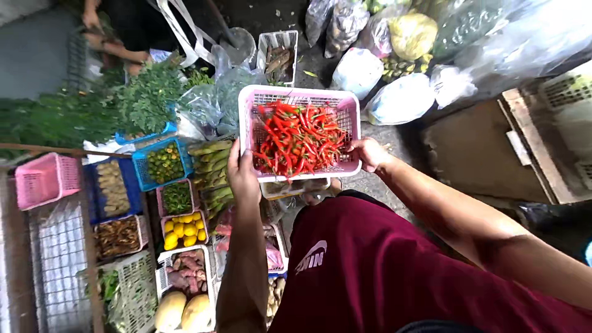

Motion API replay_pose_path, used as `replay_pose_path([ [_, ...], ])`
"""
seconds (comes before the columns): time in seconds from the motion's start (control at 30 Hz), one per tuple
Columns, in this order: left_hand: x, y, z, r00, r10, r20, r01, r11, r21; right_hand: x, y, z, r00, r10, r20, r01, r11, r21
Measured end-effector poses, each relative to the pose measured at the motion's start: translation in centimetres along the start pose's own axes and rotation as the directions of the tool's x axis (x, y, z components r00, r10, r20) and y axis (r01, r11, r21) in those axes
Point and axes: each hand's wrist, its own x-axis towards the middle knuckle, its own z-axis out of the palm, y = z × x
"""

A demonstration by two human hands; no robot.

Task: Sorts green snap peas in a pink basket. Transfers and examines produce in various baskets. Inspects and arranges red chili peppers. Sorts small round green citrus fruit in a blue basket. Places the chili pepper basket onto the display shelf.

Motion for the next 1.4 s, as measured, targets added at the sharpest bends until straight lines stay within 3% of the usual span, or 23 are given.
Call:
replay_pose_path([
  [0.07, 0.4, -0.6, 0.1, 0.996, -0.093, -0.005, 0.093, 0.995, -0.022, 0.7, 0.4, -0.8, 0.999, 0.024, 0.038, -0.023, 0.999, -0.027],
  [0.23, -0.5, -1.0, 0.0, 0.997, -0.062, -0.041, 0.064, 0.997, 0.042, 0.8, -0.5, -2.0, 0.998, 0.001, 0.07, 0.001, 0.999, -0.039],
  [0.33, -1.2, 0.9, -0.4, 0.982, 0.156, -0.108, -0.112, 0.935, 0.337, 1.2, -1.0, -2.2, 0.997, -0.026, 0.077, 0.032, 0.997, -0.073],
  [0.4, -1.5, 2.4, 0.4, 0.934, 0.353, -0.056, -0.274, 0.808, 0.522, 1.2, -1.6, -2.0, 0.995, -0.035, 0.094, 0.04, 0.998, -0.055],
  [0.43, -1.3, 3.0, 1.3, 0.922, 0.387, 0.007, -0.327, 0.768, 0.551, 1.3, -1.8, -1.8, 0.994, -0.037, 0.104, 0.042, 0.998, -0.054],
  [0.5, 0.2, 3.1, 3.5, 0.944, 0.301, 0.132, -0.32, 0.753, 0.575, 1.2, -2.0, -1.5, 0.991, -0.035, 0.126, 0.044, 0.997, -0.07],
  [0.63, 5.7, 2.2, 7.2, 0.983, 0.012, 0.182, -0.146, 0.647, 0.748, 1.1, -2.6, -0.6, 0.988, -0.048, 0.148, 0.066, 0.991, -0.117],
  [0.7, 6.9, 1.8, 8.2, 0.976, -0.031, 0.217, -0.135, 0.697, 0.704, 1.2, -2.5, -0.8, 0.988, -0.055, 0.146, 0.075, 0.988, -0.136],
  [0.77, 6.4, 1.5, 8.7, 0.934, 0.071, 0.35, -0.282, 0.746, 0.603, 1.5, -2.6, -1.1, 0.99, -0.059, 0.128, 0.078, 0.987, -0.142],
  [0.93, 1.1, 1.9, 7.0, 0.724, 0.289, 0.627, -0.67, 0.513, 0.537, 1.6, -3.0, -2.2, 0.985, -0.066, 0.158, 0.091, 0.984, -0.156],
  [1.0, 0.1, 0.9, 5.7, 0.695, 0.325, 0.641, -0.695, 0.533, 0.483, 1.5, -3.2, -2.5, 0.982, -0.075, 0.172, 0.104, 0.981, -0.163],
  [1.1, 0.0, 1.4, 3.9, 0.801, 0.338, 0.494, -0.559, 0.719, 0.414, 1.5, -3.2, -2.7, 0.98, -0.075, 0.183, 0.106, 0.98, -0.167],
  [1.2, 1.8, 2.8, 3.3, 0.962, 0.151, 0.226, -0.25, 0.815, 0.523, 1.3, -3.5, -2.5, 0.976, -0.073, 0.204, 0.108, 0.98, -0.168],
  [1.27, 3.0, 3.3, 3.7, 0.988, 0.039, 0.152, -0.121, 0.807, 0.579, 1.1, -3.8, -2.2, 0.973, -0.078, 0.215, 0.118, 0.977, -0.179],
  [1.4, 3.8, 4.3, 4.3, 0.969, 0.035, 0.245, -0.193, 0.728, 0.658, 1.2, -4.1, -2.1, 0.968, -0.084, 0.238, 0.128, 0.976, -0.175],
])
